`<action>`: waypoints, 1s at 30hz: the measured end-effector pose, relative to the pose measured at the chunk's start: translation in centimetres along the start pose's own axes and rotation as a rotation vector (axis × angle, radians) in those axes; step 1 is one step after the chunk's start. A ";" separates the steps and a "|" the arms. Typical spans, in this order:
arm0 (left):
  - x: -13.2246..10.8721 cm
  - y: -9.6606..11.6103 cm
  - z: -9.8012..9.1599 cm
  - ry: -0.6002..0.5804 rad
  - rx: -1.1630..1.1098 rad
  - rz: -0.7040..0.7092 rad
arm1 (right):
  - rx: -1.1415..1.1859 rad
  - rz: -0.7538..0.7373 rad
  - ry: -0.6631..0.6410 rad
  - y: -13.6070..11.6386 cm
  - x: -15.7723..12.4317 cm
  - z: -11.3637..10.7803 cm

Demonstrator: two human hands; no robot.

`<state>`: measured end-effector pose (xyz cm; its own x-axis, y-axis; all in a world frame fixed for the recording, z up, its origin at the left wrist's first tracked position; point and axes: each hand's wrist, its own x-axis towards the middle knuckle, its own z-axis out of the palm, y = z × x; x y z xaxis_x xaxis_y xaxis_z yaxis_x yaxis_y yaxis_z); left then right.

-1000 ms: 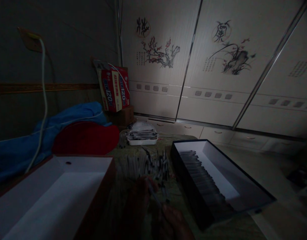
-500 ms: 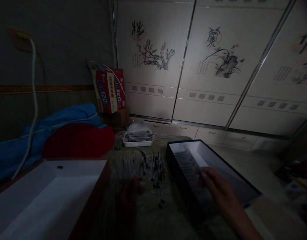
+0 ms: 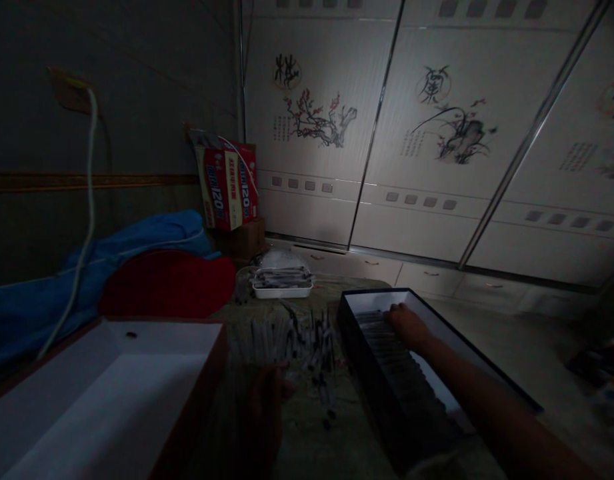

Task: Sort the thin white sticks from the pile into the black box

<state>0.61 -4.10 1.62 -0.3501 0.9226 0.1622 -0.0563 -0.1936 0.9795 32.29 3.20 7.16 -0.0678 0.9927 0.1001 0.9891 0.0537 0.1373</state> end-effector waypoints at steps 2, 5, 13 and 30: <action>0.1 -0.1 -0.1 0.003 0.010 0.001 | 0.032 -0.007 -0.006 -0.3 0.4 0.6; 0.1 -0.2 0.0 0.017 0.020 -0.002 | 0.090 -0.003 0.026 -0.3 0.8 0.7; 0.2 0.4 -0.5 0.096 0.097 -0.015 | 0.298 0.016 0.295 -5.3 -2.7 -4.2; 1.5 0.3 -1.7 0.344 -0.068 0.009 | 0.591 -0.095 0.196 -24.8 -2.2 1.6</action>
<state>-1.50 -3.31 2.01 -0.6448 0.7565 0.1093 -0.1100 -0.2334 0.9661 8.14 -0.16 1.96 -0.1263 0.9453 0.3009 0.8789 0.2473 -0.4080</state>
